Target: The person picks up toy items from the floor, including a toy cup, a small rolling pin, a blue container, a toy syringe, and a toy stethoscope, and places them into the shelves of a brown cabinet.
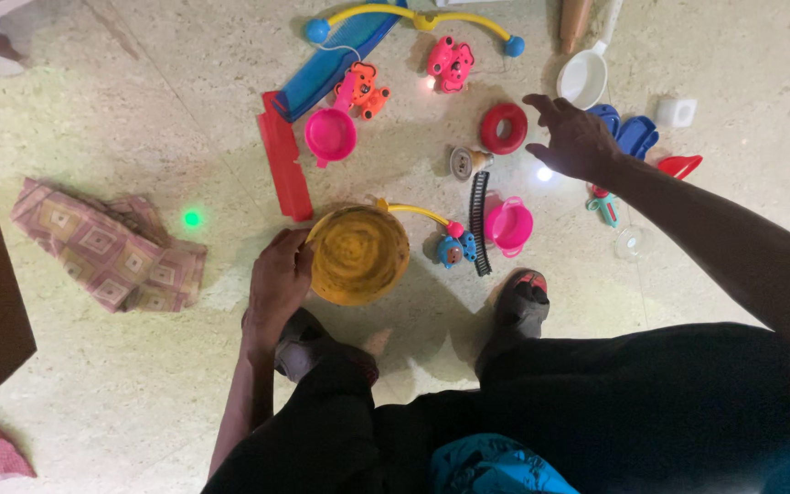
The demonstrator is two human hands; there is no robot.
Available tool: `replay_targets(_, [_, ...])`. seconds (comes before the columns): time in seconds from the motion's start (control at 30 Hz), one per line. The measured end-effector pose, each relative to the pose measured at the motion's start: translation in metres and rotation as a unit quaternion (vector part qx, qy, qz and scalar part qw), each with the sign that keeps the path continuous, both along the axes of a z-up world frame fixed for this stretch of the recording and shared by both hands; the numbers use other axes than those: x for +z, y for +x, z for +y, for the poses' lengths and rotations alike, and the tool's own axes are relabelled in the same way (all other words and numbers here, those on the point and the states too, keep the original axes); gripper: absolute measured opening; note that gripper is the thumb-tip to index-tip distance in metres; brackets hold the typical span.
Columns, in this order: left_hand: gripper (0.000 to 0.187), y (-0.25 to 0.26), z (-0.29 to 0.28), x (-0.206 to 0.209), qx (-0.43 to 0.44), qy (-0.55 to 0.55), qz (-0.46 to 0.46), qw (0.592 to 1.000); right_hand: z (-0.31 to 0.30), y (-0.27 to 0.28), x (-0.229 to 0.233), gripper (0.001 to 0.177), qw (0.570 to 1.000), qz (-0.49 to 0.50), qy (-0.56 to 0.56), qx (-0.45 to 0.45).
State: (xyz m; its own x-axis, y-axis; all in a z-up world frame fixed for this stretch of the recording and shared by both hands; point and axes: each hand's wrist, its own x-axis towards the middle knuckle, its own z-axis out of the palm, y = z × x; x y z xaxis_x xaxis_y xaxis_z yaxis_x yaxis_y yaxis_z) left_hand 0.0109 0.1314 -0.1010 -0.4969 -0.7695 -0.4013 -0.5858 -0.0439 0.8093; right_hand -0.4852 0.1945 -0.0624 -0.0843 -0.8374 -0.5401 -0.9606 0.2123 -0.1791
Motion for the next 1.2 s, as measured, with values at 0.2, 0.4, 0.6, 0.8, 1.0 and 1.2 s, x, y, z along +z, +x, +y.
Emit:
replay_targets(0.2, [0.023,0.0,0.005,0.0,-0.029,-0.026,-0.019,0.999,-0.012,0.019,-0.016,0.085,0.999,0.013,0.015,0.031])
replay_targets(0.4, [0.033,-0.012,0.002,0.023,-0.018,0.003,-0.035,0.999,-0.017,0.041,0.0,0.076,0.987,0.07,-0.114,0.089])
replay_targets(0.6, [0.038,-0.015,-0.006,0.034,-0.016,-0.092,-0.019,0.995,-0.007,0.08,-0.009,0.075,0.928,0.059,-0.151,0.336])
replay_targets(0.8, [0.035,-0.019,-0.009,0.05,-0.001,-0.144,0.059,0.988,-0.033,0.1,-0.003,0.059,0.973,-0.222,-0.043,0.047])
replay_targets(1.0, [0.031,-0.037,-0.026,0.076,0.03,-0.116,0.151,0.981,-0.09,0.174,0.102,0.06,0.923,-0.306,-0.222,0.072])
replay_targets(1.2, [0.03,-0.034,-0.036,0.082,0.039,-0.148,0.175,0.973,-0.116,0.205,0.166,0.06,0.887,-0.335,-0.298,0.11])
